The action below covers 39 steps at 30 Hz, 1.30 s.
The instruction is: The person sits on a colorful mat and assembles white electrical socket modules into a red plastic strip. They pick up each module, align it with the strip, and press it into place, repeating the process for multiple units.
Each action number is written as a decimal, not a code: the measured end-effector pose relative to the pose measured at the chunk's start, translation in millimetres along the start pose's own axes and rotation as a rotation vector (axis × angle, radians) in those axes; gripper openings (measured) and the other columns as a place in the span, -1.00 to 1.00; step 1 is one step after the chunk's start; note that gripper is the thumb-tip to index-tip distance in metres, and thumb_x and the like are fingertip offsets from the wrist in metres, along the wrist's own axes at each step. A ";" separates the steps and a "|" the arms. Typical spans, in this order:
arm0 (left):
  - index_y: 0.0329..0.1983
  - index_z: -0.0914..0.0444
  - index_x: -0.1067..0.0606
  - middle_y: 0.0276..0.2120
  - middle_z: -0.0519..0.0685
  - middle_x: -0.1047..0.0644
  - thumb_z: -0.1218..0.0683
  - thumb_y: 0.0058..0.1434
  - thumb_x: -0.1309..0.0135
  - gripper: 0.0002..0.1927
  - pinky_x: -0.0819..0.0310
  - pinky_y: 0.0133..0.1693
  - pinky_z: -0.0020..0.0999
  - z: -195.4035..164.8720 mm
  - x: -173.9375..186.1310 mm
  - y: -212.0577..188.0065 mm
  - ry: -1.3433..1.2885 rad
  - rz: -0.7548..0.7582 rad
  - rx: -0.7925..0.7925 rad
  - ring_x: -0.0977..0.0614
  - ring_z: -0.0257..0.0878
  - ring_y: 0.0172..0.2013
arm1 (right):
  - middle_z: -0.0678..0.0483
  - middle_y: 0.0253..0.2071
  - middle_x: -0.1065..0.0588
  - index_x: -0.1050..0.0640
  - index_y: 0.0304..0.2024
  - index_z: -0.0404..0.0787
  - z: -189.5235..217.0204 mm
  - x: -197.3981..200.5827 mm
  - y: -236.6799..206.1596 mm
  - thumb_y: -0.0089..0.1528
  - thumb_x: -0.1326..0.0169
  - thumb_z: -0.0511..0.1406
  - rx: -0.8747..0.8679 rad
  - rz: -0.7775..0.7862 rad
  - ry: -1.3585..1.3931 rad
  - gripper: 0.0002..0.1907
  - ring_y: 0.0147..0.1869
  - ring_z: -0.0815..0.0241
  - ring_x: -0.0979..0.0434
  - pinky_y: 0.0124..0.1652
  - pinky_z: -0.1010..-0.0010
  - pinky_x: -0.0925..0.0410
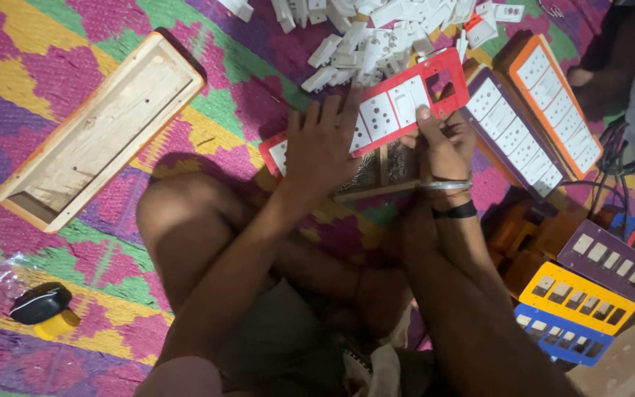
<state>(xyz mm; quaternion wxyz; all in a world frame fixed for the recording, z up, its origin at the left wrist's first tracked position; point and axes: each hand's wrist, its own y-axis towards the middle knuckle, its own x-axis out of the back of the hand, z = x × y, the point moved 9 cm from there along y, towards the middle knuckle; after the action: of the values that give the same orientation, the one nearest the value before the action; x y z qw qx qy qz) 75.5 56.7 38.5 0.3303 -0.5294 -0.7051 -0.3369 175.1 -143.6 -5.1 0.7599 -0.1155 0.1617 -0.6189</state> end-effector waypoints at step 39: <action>0.44 0.22 -0.25 0.01 0.03 -0.43 -0.14 -0.13 -0.39 0.05 -0.33 -0.07 0.00 24.2 20.0 7.5 0.096 -0.134 0.019 -0.47 -0.01 0.00 | 0.00 -0.12 -0.58 -0.65 -0.11 -0.24 -4.4 -78.0 -53.4 0.29 -0.20 -0.38 0.551 0.561 -0.969 -0.87 -0.10 0.05 -0.62 -0.11 0.34 -0.47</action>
<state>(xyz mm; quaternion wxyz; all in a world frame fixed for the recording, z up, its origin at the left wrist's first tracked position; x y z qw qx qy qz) 75.8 88.7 42.5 0.3454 -0.4610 -0.7256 -0.3764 111.0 -78.3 18.9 0.8824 -0.1362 -0.3426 -0.2922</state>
